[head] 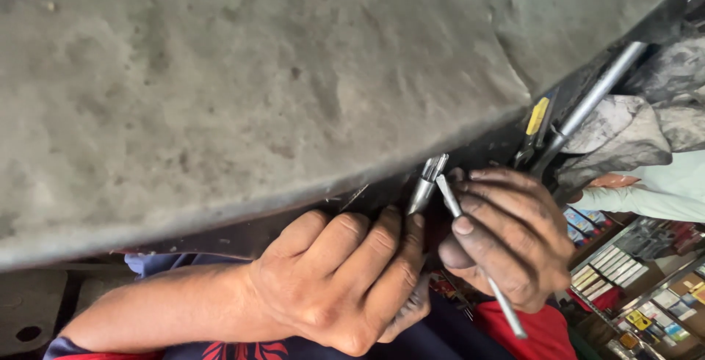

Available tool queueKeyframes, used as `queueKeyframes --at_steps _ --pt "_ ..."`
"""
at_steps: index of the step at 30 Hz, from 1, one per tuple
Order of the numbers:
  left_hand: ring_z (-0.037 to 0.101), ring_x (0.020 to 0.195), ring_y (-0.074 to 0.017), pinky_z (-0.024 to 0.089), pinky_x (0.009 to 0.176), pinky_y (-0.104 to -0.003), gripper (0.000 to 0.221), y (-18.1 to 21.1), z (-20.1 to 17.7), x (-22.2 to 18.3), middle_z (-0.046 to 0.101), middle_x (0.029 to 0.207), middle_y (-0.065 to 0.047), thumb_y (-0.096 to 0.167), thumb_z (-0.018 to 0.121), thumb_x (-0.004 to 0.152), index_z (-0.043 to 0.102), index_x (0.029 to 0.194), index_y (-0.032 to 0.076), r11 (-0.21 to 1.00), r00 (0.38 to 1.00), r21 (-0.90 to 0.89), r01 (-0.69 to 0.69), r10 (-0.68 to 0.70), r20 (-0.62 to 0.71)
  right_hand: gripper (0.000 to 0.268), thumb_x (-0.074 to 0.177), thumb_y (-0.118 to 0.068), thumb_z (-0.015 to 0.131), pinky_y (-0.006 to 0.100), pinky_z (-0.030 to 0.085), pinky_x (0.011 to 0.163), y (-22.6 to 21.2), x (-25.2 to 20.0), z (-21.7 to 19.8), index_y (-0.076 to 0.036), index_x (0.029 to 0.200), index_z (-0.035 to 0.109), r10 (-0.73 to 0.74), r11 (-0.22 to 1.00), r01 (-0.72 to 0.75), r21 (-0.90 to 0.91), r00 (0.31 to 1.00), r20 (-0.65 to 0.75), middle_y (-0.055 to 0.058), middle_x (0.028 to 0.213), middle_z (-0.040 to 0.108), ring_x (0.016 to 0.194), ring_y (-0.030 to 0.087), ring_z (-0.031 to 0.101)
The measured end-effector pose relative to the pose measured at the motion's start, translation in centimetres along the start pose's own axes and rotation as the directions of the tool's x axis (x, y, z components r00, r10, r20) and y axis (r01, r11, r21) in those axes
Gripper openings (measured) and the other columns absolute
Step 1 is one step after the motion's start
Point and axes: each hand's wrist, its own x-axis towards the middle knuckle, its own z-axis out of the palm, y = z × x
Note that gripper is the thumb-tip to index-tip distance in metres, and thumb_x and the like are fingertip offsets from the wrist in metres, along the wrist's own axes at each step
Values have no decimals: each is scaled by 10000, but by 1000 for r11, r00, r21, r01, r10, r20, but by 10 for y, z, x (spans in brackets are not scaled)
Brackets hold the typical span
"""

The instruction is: The person sits at a workbench cleaning a starter motor armature. They hold the copper armature and rub its surface with a sanding block, turning it to work different areas, then wipe it with a rag and fit a metal socket piece over the shaft while continuing to work the part by hand.

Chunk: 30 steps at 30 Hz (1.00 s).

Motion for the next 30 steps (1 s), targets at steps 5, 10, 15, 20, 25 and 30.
queueKeyframes --at_steps 5,10,15,20,25,30 --pt "610 711 -145 357 596 -256 279 0 1 0 695 908 -103 266 671 845 744 965 25 1000 1000 -5 -7 7 9 256 1003 -190 683 515 614 732 -3 5 5 52 1018 602 -30 998 30 -56 1000 -1 208 829 689 821 352 724" --pt "612 714 -144 358 589 -255 286 1 -1 4 693 909 -91 287 679 839 746 960 37 1000 1000 -10 11 -11 20 215 1021 -133 649 519 622 741 -1 4 10 75 1034 593 60 997 -63 -45 997 -53 238 852 693 863 396 754" --pt "597 693 -140 353 575 -256 299 3 -1 4 692 896 -81 298 683 820 749 955 39 1000 1000 -9 20 -20 21 207 1030 -118 636 517 621 747 -4 0 11 82 1036 588 99 991 -106 -76 991 -94 248 860 689 853 401 756" --pt "594 694 -139 356 579 -255 289 2 0 3 691 898 -82 288 685 829 748 959 38 1000 1000 -8 26 -26 12 219 1039 -134 616 516 619 732 -2 0 10 80 1031 572 5 998 -10 -56 996 -90 228 851 676 844 393 753" --pt "608 697 -147 364 584 -257 264 2 0 6 689 889 -86 275 678 822 739 934 45 999 999 -22 32 -32 14 207 1023 -120 641 537 617 751 -4 4 10 81 1026 590 44 999 -45 -27 998 -50 239 882 681 877 411 748" --pt "601 708 -152 369 585 -272 283 6 -3 5 683 915 -61 299 708 808 748 958 63 997 996 -43 59 -56 67 186 1010 -83 645 505 617 763 -11 3 9 99 1030 618 155 980 -156 -121 988 -14 269 899 683 890 429 747"
